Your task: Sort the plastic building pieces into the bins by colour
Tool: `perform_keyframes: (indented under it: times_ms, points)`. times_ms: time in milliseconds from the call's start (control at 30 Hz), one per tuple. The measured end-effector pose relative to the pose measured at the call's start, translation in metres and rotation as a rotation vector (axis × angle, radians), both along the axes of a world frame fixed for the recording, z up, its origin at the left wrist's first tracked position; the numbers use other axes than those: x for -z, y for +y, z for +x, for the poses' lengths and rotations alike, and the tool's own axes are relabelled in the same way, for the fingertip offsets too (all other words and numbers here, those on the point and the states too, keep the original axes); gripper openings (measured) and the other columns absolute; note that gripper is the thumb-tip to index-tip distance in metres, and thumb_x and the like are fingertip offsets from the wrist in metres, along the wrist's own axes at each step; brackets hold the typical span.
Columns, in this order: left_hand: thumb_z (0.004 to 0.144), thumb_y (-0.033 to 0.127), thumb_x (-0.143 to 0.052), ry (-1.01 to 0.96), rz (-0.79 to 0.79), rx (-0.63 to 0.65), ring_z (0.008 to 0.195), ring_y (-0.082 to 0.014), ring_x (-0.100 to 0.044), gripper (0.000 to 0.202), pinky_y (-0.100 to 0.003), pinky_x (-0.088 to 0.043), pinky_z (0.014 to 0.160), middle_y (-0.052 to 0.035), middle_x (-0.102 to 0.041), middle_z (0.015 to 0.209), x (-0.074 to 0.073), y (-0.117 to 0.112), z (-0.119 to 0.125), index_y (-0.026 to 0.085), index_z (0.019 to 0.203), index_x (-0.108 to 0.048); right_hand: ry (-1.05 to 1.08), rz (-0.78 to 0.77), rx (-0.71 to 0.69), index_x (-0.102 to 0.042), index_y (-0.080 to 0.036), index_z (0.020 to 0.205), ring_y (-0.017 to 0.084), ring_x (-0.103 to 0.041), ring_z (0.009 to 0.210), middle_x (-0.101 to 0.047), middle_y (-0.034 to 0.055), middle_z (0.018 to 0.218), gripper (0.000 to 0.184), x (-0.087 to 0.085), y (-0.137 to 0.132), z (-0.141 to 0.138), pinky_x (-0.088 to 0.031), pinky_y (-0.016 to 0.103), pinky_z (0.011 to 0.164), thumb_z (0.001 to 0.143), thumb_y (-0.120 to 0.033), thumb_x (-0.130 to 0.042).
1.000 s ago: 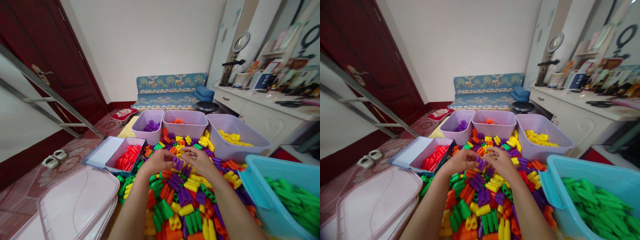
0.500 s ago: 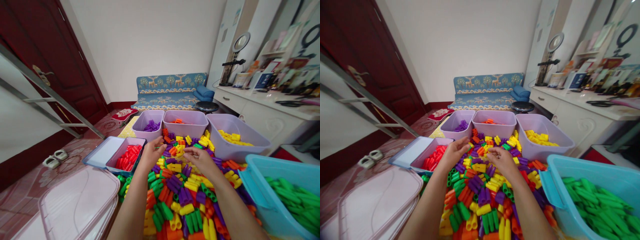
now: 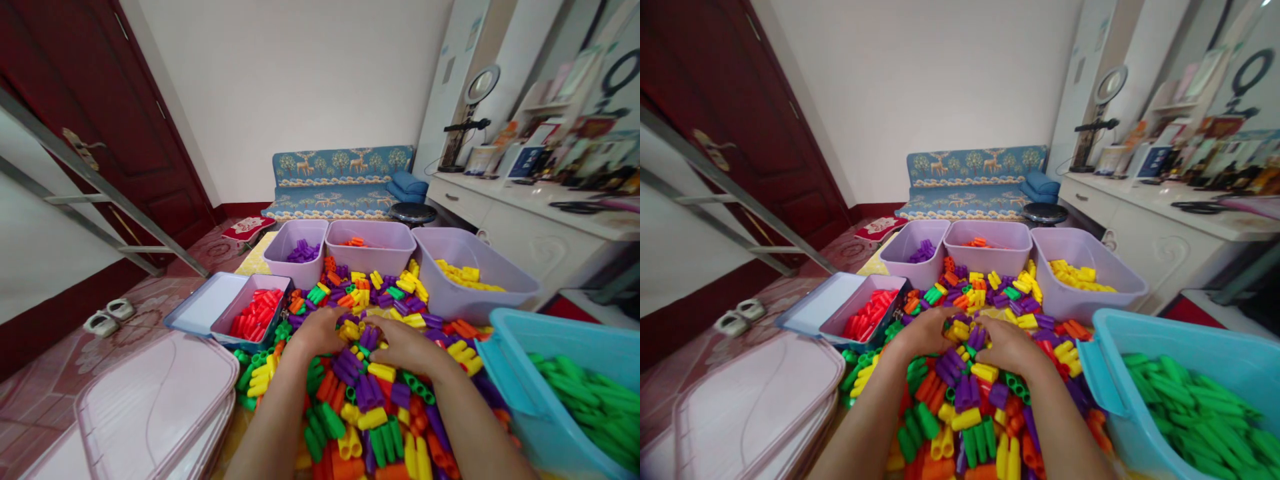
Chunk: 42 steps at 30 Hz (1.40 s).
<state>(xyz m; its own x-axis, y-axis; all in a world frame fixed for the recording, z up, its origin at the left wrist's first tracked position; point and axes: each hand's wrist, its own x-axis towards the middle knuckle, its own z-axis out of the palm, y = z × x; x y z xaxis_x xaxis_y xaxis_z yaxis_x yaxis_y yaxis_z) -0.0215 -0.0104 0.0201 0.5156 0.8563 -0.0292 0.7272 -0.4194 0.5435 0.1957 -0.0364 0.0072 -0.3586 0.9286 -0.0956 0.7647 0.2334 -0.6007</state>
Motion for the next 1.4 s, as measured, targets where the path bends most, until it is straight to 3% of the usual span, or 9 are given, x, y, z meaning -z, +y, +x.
perform_keyframes:
  times_ms: [200, 333, 500, 667, 867, 1067, 1167, 1300, 1400]
  points:
    - [0.063, 0.012, -0.067, -0.451, -0.121, -0.046, 0.103, -0.0233, -0.060, 0.079, -0.031, -0.051, 0.084, -0.0115, -0.055, 0.133, 0.019, 0.009, 0.009, 0.018, 0.138, -0.045, 0.144, 0.088, 0.122, -0.042, -0.017, 0.139, 0.027, -0.046, 0.129, -0.048, 0.0126, 0.141, 0.078, 0.011, 0.006, -0.022, -0.034, 0.041, 0.106, 0.064, -0.017, -0.066]
    - [0.069, 0.015, -0.065, -0.719, -0.261, -0.078, 0.095, -0.0197, -0.061, 0.068, -0.026, -0.052, 0.071, -0.0117, -0.052, 0.135, 0.013, 0.009, 0.009, 0.018, 0.135, -0.047, 0.364, 0.089, 0.166, -0.042, -0.021, 0.138, 0.025, -0.047, 0.127, -0.049, 0.0094, 0.140, 0.076, 0.012, 0.010, -0.023, -0.035, 0.042, 0.105, 0.067, -0.018, -0.066]
    - [0.071, 0.032, -0.071, -0.935, -0.387, -0.109, 0.073, -0.0117, -0.058, 0.064, -0.021, -0.049, 0.061, -0.0093, -0.061, 0.115, 0.000, 0.006, 0.011, 0.017, 0.130, -0.052, 0.572, 0.112, 0.132, -0.045, -0.026, 0.136, 0.025, -0.051, 0.121, -0.052, 0.0078, 0.136, 0.071, 0.006, 0.010, -0.027, -0.042, 0.041, 0.098, 0.069, -0.029, -0.069]
    - [0.068, 0.036, -0.074, -1.075, -0.380, -0.212, 0.069, -0.0107, -0.057, 0.060, -0.020, -0.049, 0.060, -0.0060, -0.065, 0.092, 0.000, 0.008, 0.012, 0.015, 0.122, -0.059, 0.635, 0.051, 0.137, -0.050, -0.020, 0.133, 0.019, -0.062, 0.086, -0.064, 0.0059, 0.112, 0.060, -0.005, 0.008, -0.032, -0.049, 0.031, 0.074, 0.077, -0.038, -0.064]
    - [0.065, 0.037, -0.077, -1.135, -0.386, -0.293, 0.063, -0.0099, -0.058, 0.072, -0.019, -0.049, 0.055, -0.0026, -0.064, 0.079, 0.000, 0.009, 0.010, 0.015, 0.129, -0.052, 0.587, 0.140, 0.175, -0.058, -0.020, 0.125, 0.020, -0.062, 0.086, -0.066, 0.0054, 0.102, 0.051, -0.010, 0.010, -0.033, -0.048, 0.030, 0.072, 0.080, -0.044, -0.060]
    - [0.062, 0.029, -0.079, -1.185, -0.343, -0.338, 0.059, -0.0096, -0.059, 0.089, -0.020, -0.051, 0.054, 0.0022, -0.060, 0.072, 0.000, 0.011, 0.012, 0.019, 0.141, -0.039, 0.718, 0.018, 0.219, -0.050, -0.021, 0.128, 0.018, -0.066, 0.068, -0.069, 0.0039, 0.085, 0.051, 0.001, 0.014, -0.032, -0.051, 0.029, 0.062, 0.079, -0.037, -0.057]
    - [0.062, 0.018, -0.076, -1.205, -0.306, -0.405, 0.059, -0.0072, -0.058, 0.081, -0.020, -0.053, 0.056, 0.0031, -0.057, 0.075, 0.002, 0.013, 0.010, 0.019, 0.137, -0.045, 0.735, 0.016, 0.292, -0.047, -0.021, 0.126, 0.017, -0.066, 0.063, -0.068, 0.0029, 0.084, 0.052, 0.002, 0.016, -0.028, -0.051, 0.029, 0.058, 0.076, -0.032, -0.055]
    - [0.063, 0.013, -0.074, -1.122, -0.253, -0.467, 0.058, -0.0072, -0.058, 0.062, -0.021, -0.054, 0.053, 0.0028, -0.055, 0.072, 0.005, 0.016, 0.006, 0.014, 0.123, -0.059, 0.653, -0.022, 0.306, -0.058, -0.018, 0.103, 0.015, -0.064, 0.059, -0.064, 0.0002, 0.074, 0.038, -0.007, 0.013, -0.018, -0.053, 0.029, 0.059, 0.067, -0.028, -0.061]
    - [0.064, 0.012, -0.073, -1.027, -0.236, -0.485, 0.054, -0.0066, -0.056, 0.048, -0.020, -0.053, 0.048, 0.0011, -0.058, 0.073, 0.006, 0.018, 0.004, 0.012, 0.111, -0.066, 0.659, 0.064, 0.335, -0.063, -0.017, 0.101, 0.015, -0.062, 0.062, -0.062, -0.0002, 0.071, 0.038, -0.016, 0.012, -0.006, -0.052, 0.028, 0.058, 0.064, -0.027, -0.066]
